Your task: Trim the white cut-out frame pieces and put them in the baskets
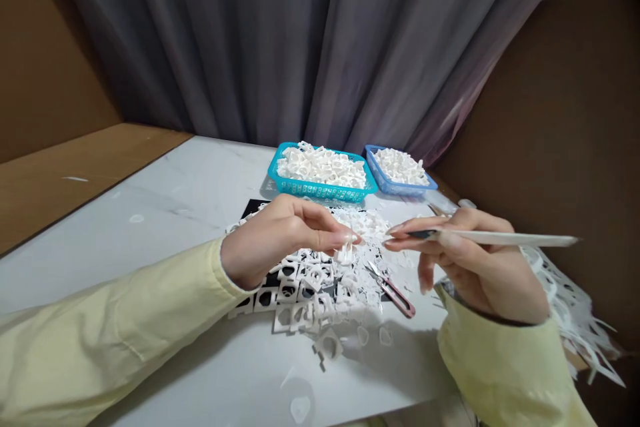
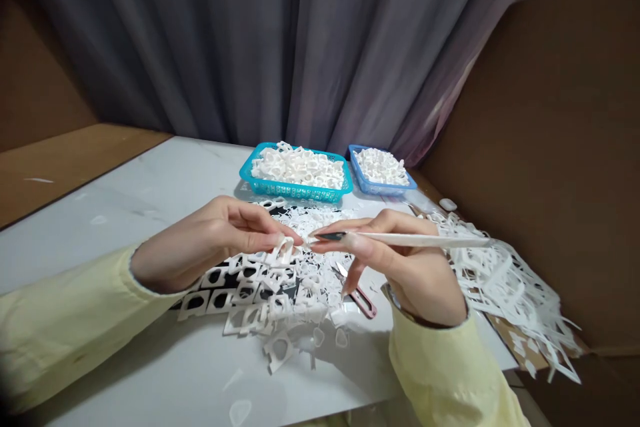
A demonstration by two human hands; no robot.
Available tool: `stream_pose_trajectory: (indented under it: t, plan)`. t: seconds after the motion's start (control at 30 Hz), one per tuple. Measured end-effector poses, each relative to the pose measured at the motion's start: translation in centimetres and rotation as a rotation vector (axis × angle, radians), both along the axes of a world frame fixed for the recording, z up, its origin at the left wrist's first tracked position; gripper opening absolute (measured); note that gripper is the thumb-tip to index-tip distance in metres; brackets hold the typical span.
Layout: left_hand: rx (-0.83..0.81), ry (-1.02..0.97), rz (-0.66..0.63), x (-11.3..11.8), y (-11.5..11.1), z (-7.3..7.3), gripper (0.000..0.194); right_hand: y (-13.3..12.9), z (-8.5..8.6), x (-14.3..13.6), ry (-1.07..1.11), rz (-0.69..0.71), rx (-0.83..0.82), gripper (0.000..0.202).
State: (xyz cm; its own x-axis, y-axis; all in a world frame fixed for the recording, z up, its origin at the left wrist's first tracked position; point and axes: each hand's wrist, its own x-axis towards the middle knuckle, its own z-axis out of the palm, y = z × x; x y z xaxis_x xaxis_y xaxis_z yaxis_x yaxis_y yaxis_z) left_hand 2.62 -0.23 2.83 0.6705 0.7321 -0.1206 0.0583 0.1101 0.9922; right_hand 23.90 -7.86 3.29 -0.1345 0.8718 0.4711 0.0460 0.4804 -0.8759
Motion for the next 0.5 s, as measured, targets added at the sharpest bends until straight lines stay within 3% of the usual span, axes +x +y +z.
stream_pose_trajectory:
  t: [0.13,0.27,0.5]
  plan:
    - [0.017,0.011,-0.002,0.1,0.0,-0.2,0.01,-0.4,-0.2,-1.0,-0.279,-0.206,0.166,0.015]
    - [0.032,0.023,0.006,0.2,0.1,-0.6,0.011,-0.8,-0.8,-1.6,-0.477,-0.191,0.355,0.014]
    - [0.003,0.034,-0.008,0.1,0.1,-0.7,0.011,-0.6,-1.5,-1.4,-0.559,-0.166,0.42,0.015]
